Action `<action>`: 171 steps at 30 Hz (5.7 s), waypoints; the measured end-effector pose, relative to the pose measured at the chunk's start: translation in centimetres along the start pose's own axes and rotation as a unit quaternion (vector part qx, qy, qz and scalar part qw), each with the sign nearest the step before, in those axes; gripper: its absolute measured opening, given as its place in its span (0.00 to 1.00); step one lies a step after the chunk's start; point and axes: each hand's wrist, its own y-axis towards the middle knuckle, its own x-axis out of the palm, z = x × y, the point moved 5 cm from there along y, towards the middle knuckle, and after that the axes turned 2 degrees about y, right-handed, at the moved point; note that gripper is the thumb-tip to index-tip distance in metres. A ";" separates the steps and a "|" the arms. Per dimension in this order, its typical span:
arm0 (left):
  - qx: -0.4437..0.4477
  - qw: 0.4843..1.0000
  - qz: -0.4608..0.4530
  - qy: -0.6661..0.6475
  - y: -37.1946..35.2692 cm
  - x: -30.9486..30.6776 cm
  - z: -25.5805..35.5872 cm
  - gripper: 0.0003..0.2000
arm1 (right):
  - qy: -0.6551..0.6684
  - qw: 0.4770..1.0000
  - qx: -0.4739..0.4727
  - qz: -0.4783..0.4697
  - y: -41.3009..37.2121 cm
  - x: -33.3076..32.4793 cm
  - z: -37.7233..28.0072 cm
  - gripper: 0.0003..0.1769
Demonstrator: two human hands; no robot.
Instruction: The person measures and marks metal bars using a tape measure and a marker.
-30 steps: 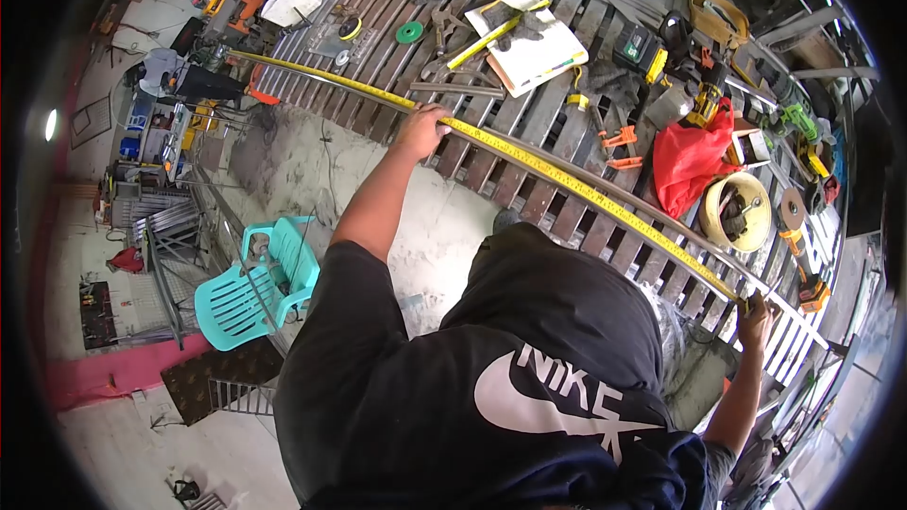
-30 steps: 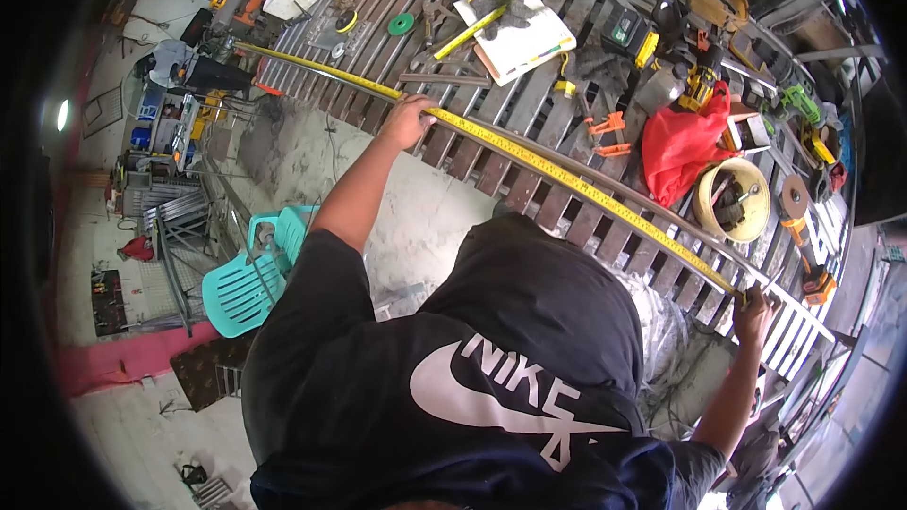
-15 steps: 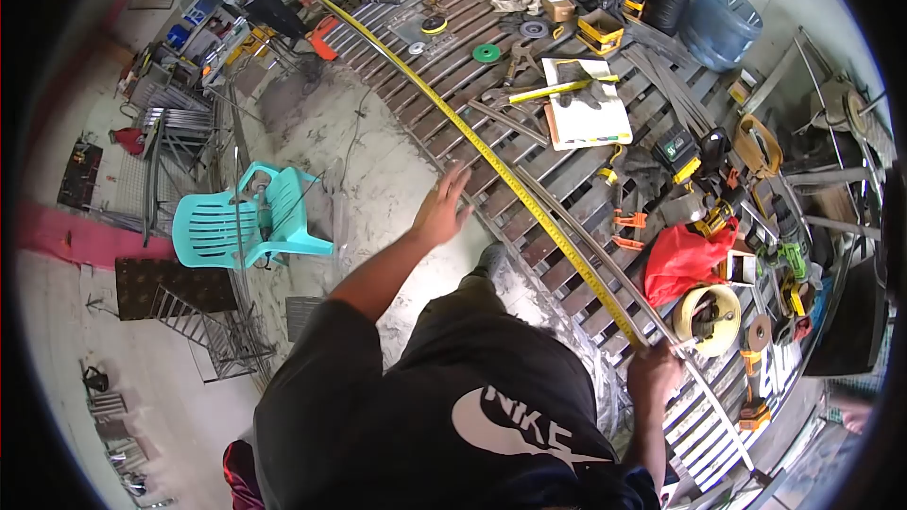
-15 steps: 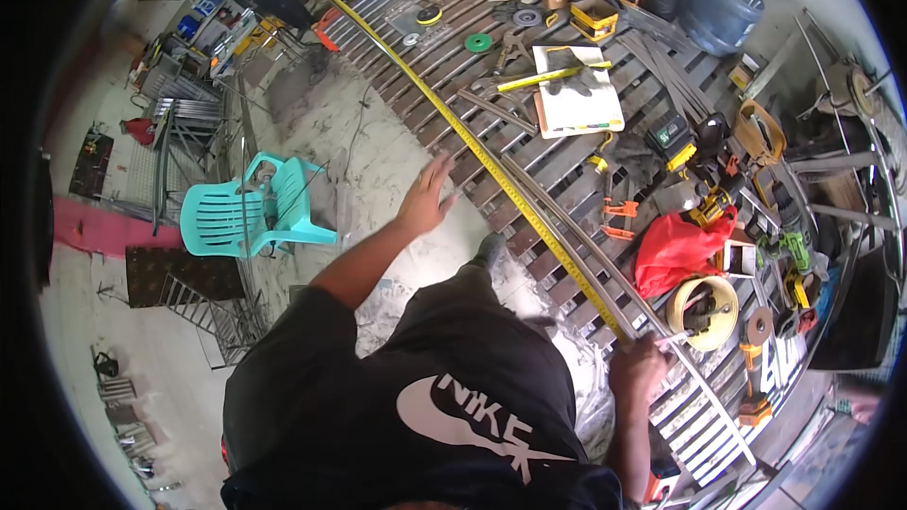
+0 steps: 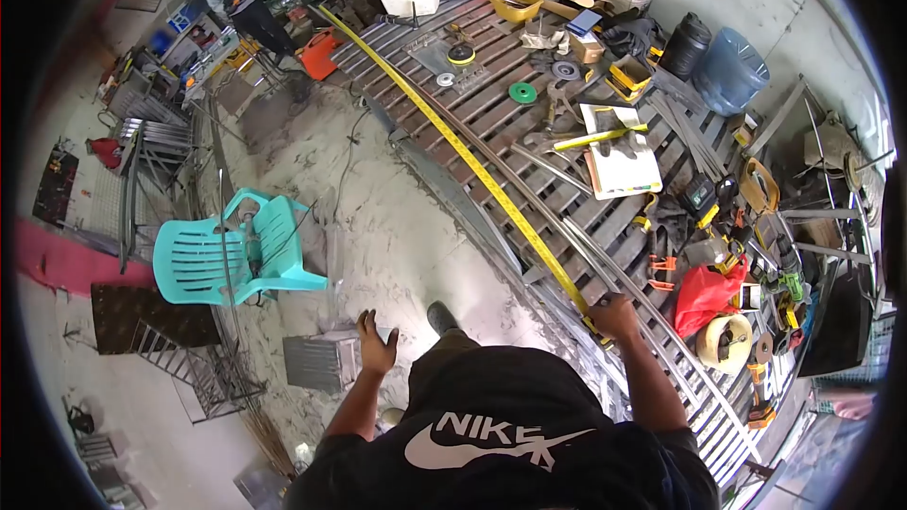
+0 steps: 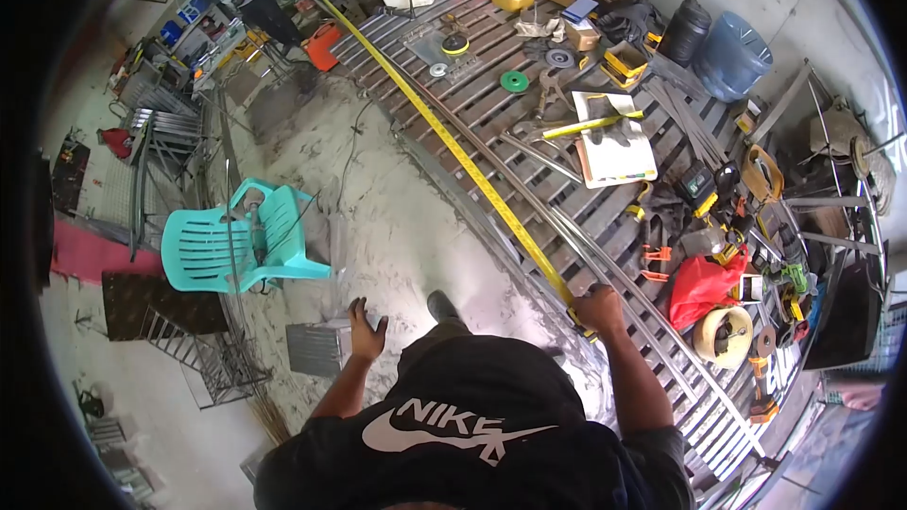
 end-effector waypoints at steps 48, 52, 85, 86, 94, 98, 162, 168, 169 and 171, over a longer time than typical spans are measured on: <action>-0.193 0.754 -0.325 -0.538 59.9 14.4 24.4 0.13 | -0.036 0.995 -0.005 0.096 18.5 -4.4 -31.3 0.16; -0.181 0.802 -0.297 -0.485 63.6 12.2 22.5 0.16 | -0.027 0.993 -0.040 0.105 19.5 -1.3 -31.0 0.20; -0.207 0.831 -0.281 -0.434 105.0 4.5 -3.9 0.15 | -0.140 0.975 0.008 0.172 27.9 8.1 -55.0 0.12; -0.204 0.831 -0.281 -0.435 105.0 4.6 -3.9 0.15 | -0.127 0.976 0.008 0.179 27.8 8.0 -55.0 0.12; -0.203 0.815 -0.289 -0.459 104.8 5.6 -3.7 0.15 | -0.109 0.974 0.026 0.197 26.9 7.5 -54.4 0.13; -0.202 0.814 -0.304 -0.451 104.8 6.0 -3.9 0.15 | -0.119 0.974 0.031 0.192 26.5 7.4 -54.6 0.14; 0.552 0.727 -0.353 0.205 84.8 8.6 16.1 0.24 | -0.097 0.981 0.077 0.146 22.3 8.2 -34.5 0.14; 0.591 0.724 -0.308 0.179 85.0 8.8 15.8 0.23 | -0.079 0.981 0.125 0.124 19.8 6.4 -27.7 0.15; 0.571 0.724 -0.331 0.200 85.0 8.8 15.9 0.23 | -0.086 0.981 0.114 0.135 19.5 6.0 -27.6 0.17; 0.551 0.727 -0.347 0.217 84.8 8.6 16.3 0.22 | -0.098 0.981 0.107 0.132 19.4 5.4 -27.8 0.13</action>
